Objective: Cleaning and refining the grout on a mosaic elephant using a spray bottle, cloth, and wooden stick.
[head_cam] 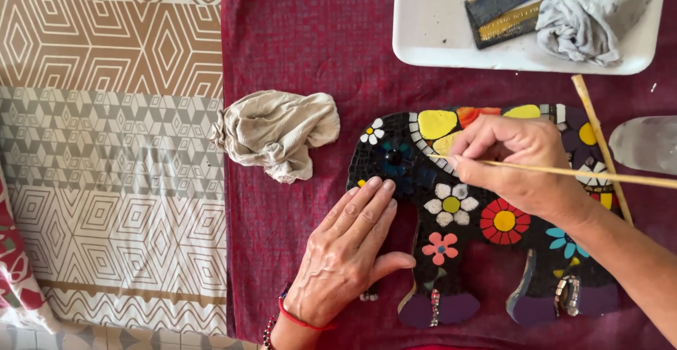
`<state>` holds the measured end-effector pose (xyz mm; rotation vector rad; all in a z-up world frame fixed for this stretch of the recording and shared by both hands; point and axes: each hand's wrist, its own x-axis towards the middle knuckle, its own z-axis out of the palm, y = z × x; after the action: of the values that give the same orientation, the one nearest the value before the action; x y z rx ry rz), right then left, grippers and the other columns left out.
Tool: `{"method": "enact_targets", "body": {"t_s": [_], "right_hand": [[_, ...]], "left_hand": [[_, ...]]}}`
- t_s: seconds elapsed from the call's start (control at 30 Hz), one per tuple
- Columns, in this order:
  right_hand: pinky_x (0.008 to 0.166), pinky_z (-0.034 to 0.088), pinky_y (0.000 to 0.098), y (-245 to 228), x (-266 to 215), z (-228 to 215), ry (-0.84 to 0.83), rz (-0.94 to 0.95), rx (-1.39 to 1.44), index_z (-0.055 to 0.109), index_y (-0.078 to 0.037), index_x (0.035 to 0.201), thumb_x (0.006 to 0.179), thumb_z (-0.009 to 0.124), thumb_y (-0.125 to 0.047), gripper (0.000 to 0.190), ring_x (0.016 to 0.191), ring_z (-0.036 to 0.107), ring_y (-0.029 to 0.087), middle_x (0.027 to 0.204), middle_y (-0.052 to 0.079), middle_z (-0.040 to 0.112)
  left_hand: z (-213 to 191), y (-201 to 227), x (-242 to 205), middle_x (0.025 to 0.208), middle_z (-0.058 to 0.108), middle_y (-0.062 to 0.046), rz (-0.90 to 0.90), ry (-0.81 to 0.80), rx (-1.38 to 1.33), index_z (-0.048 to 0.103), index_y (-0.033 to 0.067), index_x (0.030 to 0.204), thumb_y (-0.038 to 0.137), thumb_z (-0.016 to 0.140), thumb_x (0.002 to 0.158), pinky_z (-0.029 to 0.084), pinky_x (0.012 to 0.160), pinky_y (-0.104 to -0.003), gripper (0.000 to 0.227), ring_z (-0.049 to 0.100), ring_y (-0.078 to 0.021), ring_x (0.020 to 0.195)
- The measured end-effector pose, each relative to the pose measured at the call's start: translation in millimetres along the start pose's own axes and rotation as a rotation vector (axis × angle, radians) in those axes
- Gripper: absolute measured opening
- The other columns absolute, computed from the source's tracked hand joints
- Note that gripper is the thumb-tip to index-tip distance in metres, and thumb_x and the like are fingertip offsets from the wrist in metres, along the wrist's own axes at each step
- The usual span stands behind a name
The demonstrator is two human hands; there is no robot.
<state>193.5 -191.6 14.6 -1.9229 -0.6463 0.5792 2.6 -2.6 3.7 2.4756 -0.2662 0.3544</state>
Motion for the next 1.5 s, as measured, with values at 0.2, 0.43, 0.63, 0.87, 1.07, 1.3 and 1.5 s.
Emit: {"method": "enact_targets", "body": {"t_s": [0.2,0.43,0.63,0.87,1.07,1.3,1.5], "right_hand": [[0.049,0.048,0.014,-0.4,2.1,-0.3,-0.021,-0.037,0.01,0.065,-0.007,0.066,0.08,0.078,0.0,0.02,0.061,0.063,0.005,0.08,0.006,0.076],[0.054,0.055,0.013,5.3,5.8,-4.7,-0.075,-0.035,0.06,0.069,-0.007,0.07,0.08,0.079,0.0,0.016,0.065,0.068,0.008,0.083,0.008,0.077],[0.061,0.059,0.0154,1.1,9.6,-7.1,-0.07,-0.007,0.081,0.068,-0.005,0.069,0.081,0.079,0.001,0.018,0.068,0.07,0.009,0.082,0.007,0.077],[0.063,0.062,0.018,7.3,11.3,-12.8,-0.137,0.028,0.082,0.067,-0.005,0.071,0.079,0.081,-0.001,0.016,0.069,0.072,0.01,0.081,0.007,0.077],[0.057,0.055,0.0201,3.6,8.5,-31.3,-0.243,-0.012,-0.051,0.06,-0.01,0.056,0.068,0.077,0.001,0.023,0.062,0.069,0.008,0.068,-0.001,0.074],[0.06,0.058,0.0197,14.1,0.6,-34.2,-0.253,-0.03,-0.058,0.063,-0.013,0.06,0.07,0.081,-0.003,0.023,0.063,0.07,0.006,0.07,-0.003,0.076],[0.057,0.063,0.0174,18.2,-6.4,-37.3,-0.229,-0.058,-0.098,0.061,-0.016,0.061,0.067,0.077,-0.002,0.022,0.058,0.07,0.006,0.067,-0.003,0.074]], "left_hand": [[-0.6,0.6,0.7,0.146,0.057,-0.021,-0.009,-0.016,0.01,0.063,-0.0077,0.129,0.047,0.067,0.099,0.047,0.116,-0.05,0.063,0.055,-0.0374,0.139],[-0.9,0.8,0.3,0.146,0.058,-0.021,-0.006,-0.018,0.016,0.064,-0.0073,0.128,0.048,0.065,0.1,0.047,0.116,-0.049,0.062,0.056,-0.0369,0.138],[-0.8,0.8,1.5,0.147,0.057,-0.02,-0.007,-0.042,0.034,0.063,-0.0068,0.13,0.048,0.064,0.1,0.046,0.116,-0.048,0.063,0.055,-0.0363,0.139],[-0.6,-0.1,1.6,0.146,0.057,-0.021,0.0,-0.027,0.027,0.063,-0.0075,0.129,0.047,0.065,0.1,0.047,0.116,-0.049,0.062,0.055,-0.0371,0.139],[0.8,0.1,1.1,0.147,0.057,-0.02,0.001,-0.036,0.051,0.063,-0.0066,0.13,0.049,0.065,0.1,0.047,0.116,-0.048,0.063,0.055,-0.0359,0.139],[0.3,0.4,1.3,0.147,0.057,-0.02,0.003,-0.042,0.048,0.063,-0.0067,0.13,0.048,0.065,0.099,0.046,0.117,-0.048,0.063,0.055,-0.0366,0.139],[0.4,1.0,-0.1,0.147,0.057,-0.02,0.006,-0.033,0.057,0.063,-0.0065,0.129,0.049,0.065,0.099,0.046,0.117,-0.048,0.063,0.055,-0.0365,0.139]]}}
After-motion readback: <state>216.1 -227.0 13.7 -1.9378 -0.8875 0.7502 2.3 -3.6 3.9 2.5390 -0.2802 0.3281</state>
